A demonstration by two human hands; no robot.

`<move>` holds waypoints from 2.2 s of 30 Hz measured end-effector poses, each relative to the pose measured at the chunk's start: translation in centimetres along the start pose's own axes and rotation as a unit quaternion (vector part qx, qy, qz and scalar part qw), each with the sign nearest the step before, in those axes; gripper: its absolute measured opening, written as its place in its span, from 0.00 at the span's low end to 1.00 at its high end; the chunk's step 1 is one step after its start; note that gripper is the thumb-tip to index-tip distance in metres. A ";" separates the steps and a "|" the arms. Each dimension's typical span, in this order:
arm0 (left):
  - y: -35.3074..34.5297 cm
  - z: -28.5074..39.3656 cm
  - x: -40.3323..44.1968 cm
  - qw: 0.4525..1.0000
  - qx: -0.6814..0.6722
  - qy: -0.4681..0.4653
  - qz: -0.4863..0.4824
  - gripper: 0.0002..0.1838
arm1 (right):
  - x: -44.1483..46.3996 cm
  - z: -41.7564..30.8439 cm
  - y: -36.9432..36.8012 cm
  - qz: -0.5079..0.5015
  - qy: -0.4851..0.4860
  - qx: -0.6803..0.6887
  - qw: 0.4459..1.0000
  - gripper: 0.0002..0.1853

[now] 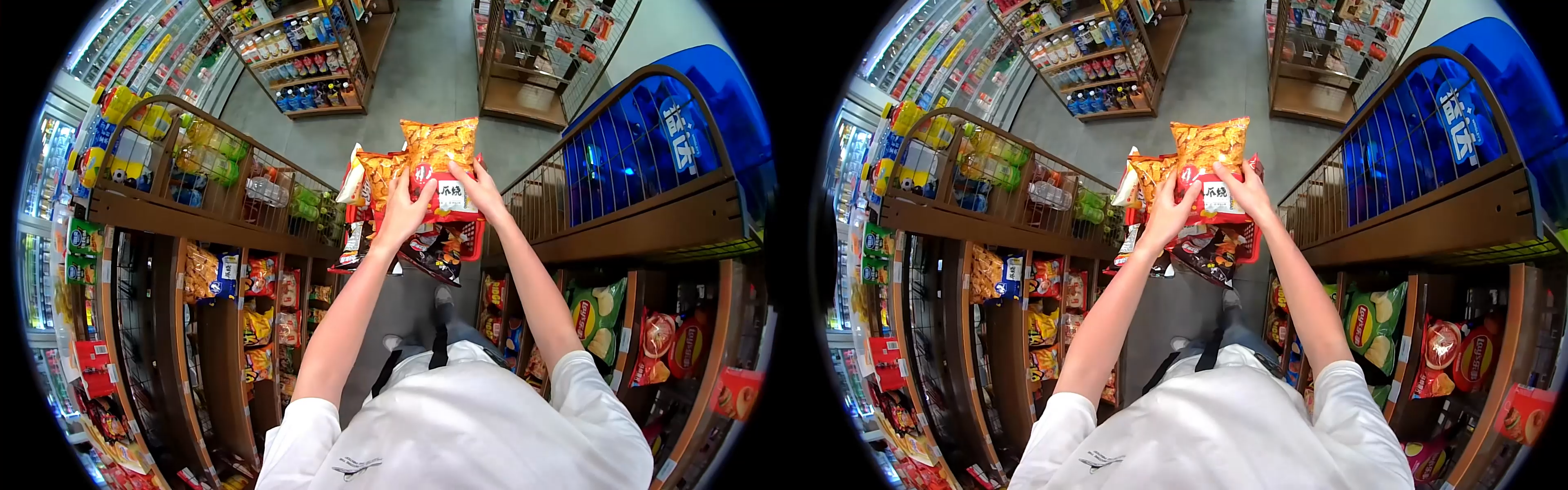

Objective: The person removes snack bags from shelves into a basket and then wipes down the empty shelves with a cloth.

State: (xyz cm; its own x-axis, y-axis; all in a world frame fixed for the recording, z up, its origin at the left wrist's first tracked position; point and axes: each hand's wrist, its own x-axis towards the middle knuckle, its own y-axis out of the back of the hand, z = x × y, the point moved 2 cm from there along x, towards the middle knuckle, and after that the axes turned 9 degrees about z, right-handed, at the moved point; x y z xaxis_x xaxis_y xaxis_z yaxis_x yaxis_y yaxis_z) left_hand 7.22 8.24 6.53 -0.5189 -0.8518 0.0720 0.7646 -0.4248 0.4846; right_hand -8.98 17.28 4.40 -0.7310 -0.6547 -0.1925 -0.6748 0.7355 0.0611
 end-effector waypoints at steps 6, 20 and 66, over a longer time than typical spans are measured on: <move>0.9 -0.8 -0.4 0.999 0.003 0.007 0.039 0.38 | -1.3 -2.0 -1.2 -0.029 -0.011 0.005 1.000 0.38; 2.9 -1.6 -3.0 0.993 0.027 -0.099 0.049 0.35 | -1.8 -0.2 -2.3 0.049 0.035 -0.109 0.992 0.46; 6.4 -20.2 -13.9 0.847 -0.372 0.380 -0.001 0.53 | -6.8 -2.1 -0.3 0.176 0.079 -0.086 0.977 0.37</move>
State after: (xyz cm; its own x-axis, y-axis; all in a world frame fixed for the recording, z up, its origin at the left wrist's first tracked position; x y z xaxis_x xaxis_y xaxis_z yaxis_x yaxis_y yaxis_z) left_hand 27.08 11.10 -8.99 -0.3402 -0.6822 -0.6472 0.9401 -0.2612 -0.2189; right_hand -4.06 21.16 7.73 -0.9185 -0.3946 0.0239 -0.3750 0.8889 0.2630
